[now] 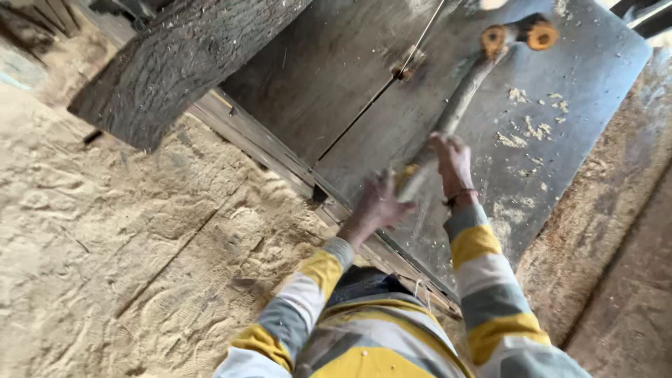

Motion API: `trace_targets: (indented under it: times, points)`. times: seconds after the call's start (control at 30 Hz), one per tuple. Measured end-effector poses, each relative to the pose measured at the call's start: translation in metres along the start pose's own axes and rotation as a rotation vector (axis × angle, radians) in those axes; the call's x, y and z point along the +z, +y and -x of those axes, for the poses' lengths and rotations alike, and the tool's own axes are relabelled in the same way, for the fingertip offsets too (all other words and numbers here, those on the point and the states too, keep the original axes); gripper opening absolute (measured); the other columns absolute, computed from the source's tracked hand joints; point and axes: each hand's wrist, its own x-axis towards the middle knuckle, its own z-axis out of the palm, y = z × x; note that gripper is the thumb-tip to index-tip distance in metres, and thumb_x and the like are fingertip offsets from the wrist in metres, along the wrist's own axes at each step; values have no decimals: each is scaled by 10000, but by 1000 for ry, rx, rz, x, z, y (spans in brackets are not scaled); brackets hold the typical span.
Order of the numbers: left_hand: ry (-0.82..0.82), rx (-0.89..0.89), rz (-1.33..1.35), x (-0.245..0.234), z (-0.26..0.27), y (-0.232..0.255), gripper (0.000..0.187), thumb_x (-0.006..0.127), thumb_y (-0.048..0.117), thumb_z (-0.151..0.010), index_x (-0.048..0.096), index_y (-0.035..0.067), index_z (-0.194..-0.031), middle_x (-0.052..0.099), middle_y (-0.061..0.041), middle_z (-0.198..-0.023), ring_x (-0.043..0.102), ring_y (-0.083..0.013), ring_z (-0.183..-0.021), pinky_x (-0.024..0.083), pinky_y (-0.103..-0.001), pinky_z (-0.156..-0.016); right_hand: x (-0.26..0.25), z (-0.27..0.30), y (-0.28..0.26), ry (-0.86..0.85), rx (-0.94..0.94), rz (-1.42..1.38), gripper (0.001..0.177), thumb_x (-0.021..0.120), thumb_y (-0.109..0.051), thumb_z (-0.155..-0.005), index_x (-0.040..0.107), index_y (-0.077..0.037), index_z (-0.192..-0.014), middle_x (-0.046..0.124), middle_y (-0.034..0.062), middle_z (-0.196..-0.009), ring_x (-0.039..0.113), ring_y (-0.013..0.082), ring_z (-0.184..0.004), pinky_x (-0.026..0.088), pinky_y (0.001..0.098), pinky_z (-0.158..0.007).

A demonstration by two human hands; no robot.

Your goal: The person feeds logs and branches into a vertical bandsaw, guiding them with both hands to cut them into shorter pieces. The cut pieces fall onto a pile of sawdust on the floor.

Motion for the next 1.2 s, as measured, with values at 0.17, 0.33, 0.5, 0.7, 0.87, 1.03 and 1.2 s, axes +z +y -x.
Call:
trace_targets:
  times: [0.17, 0.33, 0.5, 0.7, 0.87, 1.03, 1.2]
  points:
    - [76, 68, -536, -34, -29, -54, 946, 831, 590, -682, 463, -3, -1321, 503, -232, -1203, 526, -410, -1152, 474, -591, -913, 59, 13, 23, -53, 66, -68, 356, 753, -314, -909, 706, -81, -1174, 678, -13, -781, 579, 99, -587, 507, 300, -465]
    - [52, 128, -356, -59, -53, -99, 671, 776, 372, -885, 476, -26, -1336, 487, -316, -1282, 623, -444, -1068, 566, -515, -841, 146, 30, 25, 213, -213, 74, 410, 830, -267, -883, 606, -38, -1139, 759, 118, -825, 730, 153, -690, 573, 328, -583]
    - [5, 103, -285, -153, -64, -156, 682, 822, 265, -779, 463, -2, -1294, 510, -350, -1231, 674, -498, -938, 596, -526, -749, 258, 43, -9, 336, -203, 21, 443, 854, -285, -863, 612, -12, -1114, 772, 140, -883, 758, 221, -743, 590, 365, -641]
    - [-182, 86, -529, -270, -86, -219, 508, 671, 394, -980, 459, 104, -1339, 693, -292, -952, 685, -519, -892, 564, -604, -727, 398, 40, -55, 592, 88, 148, 938, 864, -442, -783, 441, -29, -1512, 626, 218, -1060, 658, 368, -935, 541, 463, -801]
    - [-156, 240, -595, -275, -114, -243, 534, 616, 308, -1005, 420, 52, -1432, 703, -288, -944, 710, -480, -856, 585, -567, -724, 412, 19, -61, 607, 115, 81, 940, 815, -452, -803, 406, -28, -1536, 594, 189, -1116, 642, 343, -1000, 534, 448, -845]
    - [-158, 211, -620, -257, -143, -254, 541, 585, 277, -1039, 413, 38, -1493, 698, -269, -1000, 727, -419, -883, 606, -511, -720, 402, -14, -55, 679, 12, 149, 760, 803, -425, -874, 530, -8, -1449, 615, 140, -1108, 641, 314, -1022, 529, 441, -867]
    - [-26, 329, -606, -235, -191, -249, 633, 670, 312, -1000, 408, 31, -1503, 691, -275, -1023, 712, -424, -893, 578, -532, -735, 370, -64, -53, 493, 101, 46, 523, 728, -395, -943, 655, -11, -1291, 714, 153, -1027, 692, 288, -920, 551, 402, -823]
